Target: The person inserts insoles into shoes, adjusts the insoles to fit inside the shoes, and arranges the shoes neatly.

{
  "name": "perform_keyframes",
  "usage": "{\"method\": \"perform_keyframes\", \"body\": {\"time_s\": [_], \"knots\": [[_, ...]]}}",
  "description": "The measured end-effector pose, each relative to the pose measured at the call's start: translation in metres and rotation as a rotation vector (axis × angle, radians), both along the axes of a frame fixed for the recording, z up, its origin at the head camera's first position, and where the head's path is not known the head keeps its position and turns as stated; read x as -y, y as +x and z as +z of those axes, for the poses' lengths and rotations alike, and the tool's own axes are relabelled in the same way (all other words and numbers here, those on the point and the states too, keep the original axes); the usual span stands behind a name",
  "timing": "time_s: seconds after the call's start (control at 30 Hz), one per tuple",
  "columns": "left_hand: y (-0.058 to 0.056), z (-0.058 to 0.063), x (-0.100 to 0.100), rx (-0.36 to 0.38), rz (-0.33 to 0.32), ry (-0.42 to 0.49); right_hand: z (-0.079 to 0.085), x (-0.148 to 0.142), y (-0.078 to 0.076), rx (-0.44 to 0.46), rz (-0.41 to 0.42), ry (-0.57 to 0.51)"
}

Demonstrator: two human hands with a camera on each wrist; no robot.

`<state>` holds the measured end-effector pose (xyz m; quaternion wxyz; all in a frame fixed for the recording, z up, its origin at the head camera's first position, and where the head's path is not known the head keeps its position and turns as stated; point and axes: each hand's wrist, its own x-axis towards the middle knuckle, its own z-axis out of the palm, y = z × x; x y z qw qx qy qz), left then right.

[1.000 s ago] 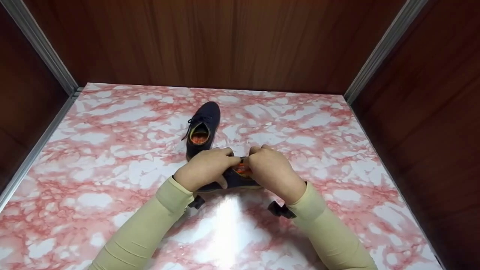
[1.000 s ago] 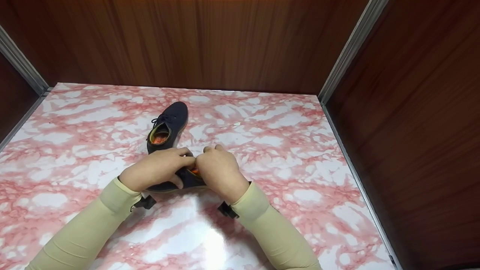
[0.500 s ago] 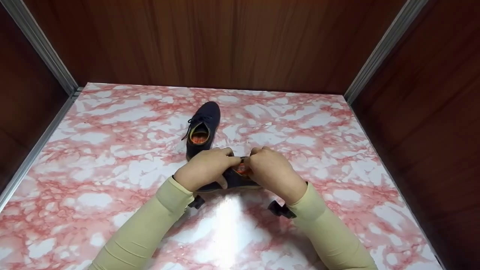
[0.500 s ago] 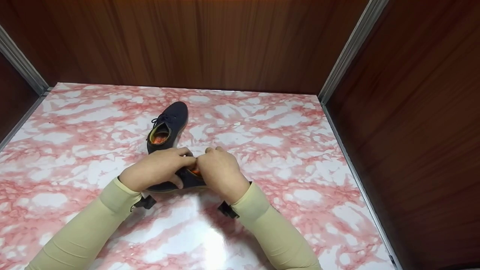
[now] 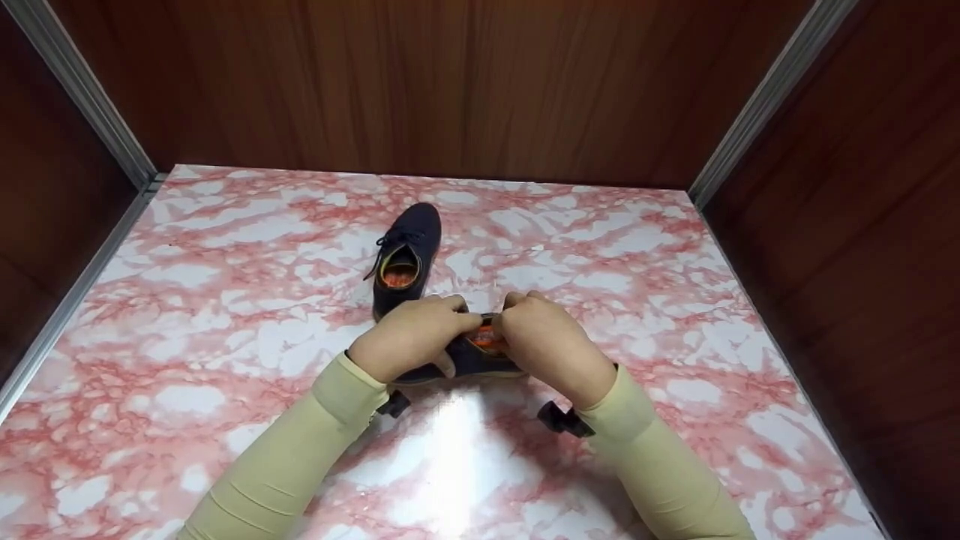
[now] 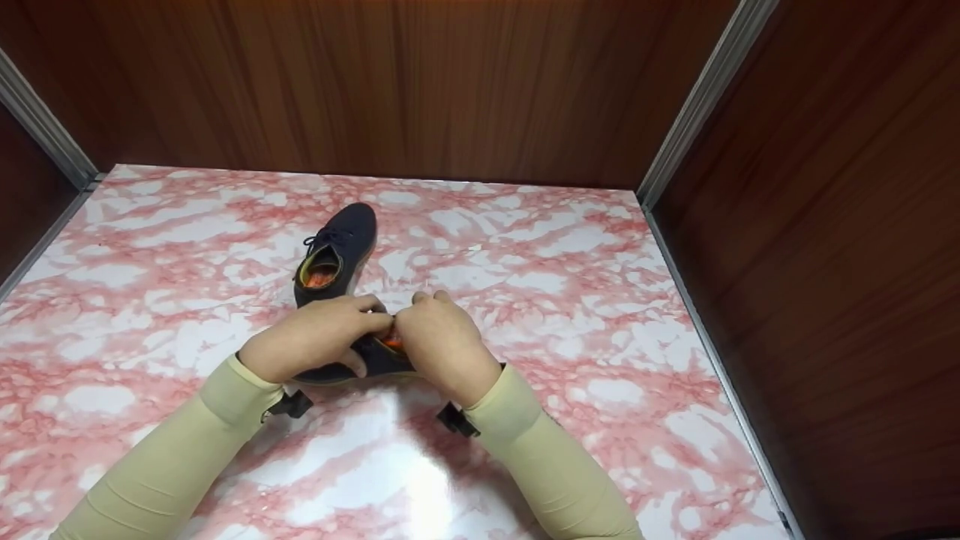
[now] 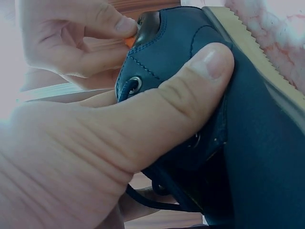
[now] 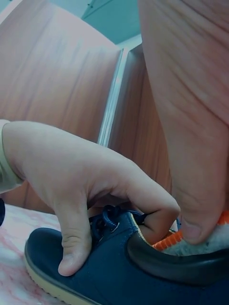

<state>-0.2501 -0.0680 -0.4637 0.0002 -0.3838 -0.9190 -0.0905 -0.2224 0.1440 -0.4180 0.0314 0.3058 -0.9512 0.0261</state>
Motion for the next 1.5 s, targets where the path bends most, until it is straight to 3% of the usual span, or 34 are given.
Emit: {"method": "perform_keyframes", "body": {"time_s": [0.83, 1.33, 1.5], "knots": [[-0.001, -0.001, 0.000, -0.017, -0.005, 0.014, -0.011, 0.007, 0.000, -0.092, 0.069, 0.044], [-0.001, 0.000, 0.000, 0.008, 0.005, 0.017, -0.018, 0.008, -0.005, -0.095, 0.085, 0.005], [-0.001, -0.001, 0.000, 0.004, 0.001, 0.016, -0.015, 0.008, -0.005, -0.056, 0.067, -0.006]]}}
